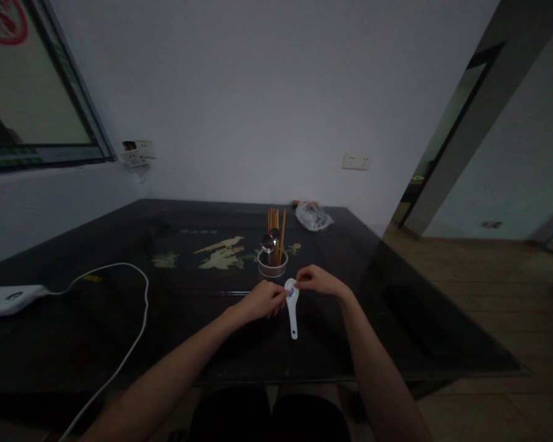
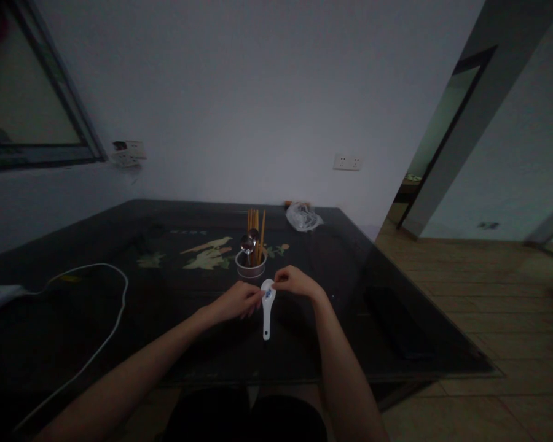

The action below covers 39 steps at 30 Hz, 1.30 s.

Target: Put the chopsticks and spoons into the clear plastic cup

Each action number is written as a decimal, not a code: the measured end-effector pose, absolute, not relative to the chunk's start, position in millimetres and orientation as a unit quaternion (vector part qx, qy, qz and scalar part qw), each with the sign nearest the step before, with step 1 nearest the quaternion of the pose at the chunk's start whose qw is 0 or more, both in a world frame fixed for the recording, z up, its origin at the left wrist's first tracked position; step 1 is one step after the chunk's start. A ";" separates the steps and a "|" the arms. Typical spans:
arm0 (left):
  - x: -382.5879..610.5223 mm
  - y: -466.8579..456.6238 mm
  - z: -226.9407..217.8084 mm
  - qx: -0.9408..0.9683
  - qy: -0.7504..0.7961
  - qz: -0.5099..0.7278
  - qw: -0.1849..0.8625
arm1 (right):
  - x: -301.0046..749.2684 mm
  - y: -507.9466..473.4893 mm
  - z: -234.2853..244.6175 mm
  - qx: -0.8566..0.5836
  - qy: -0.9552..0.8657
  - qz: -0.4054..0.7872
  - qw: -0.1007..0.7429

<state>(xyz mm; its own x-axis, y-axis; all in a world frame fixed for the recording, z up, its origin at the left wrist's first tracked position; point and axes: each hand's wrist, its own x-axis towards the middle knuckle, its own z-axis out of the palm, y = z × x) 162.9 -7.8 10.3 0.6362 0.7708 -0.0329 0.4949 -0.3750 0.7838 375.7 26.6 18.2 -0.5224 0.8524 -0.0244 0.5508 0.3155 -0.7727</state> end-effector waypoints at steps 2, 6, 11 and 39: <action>162.6 -6.9 10.4 0.807 0.396 0.179 0.400 | 374.2 25.1 20.6 -0.441 -0.786 0.381 0.205; 162.1 -5.3 8.8 0.801 0.396 0.174 0.415 | 374.3 23.3 24.1 -0.432 -0.785 0.381 0.229; 162.6 -5.1 7.1 0.798 0.383 0.187 0.426 | 374.3 20.8 29.9 -0.430 -0.780 0.381 0.249; 135.9 38.7 117.5 0.848 0.397 0.291 0.196 | 359.1 37.0 5.7 -0.559 -0.722 0.261 0.315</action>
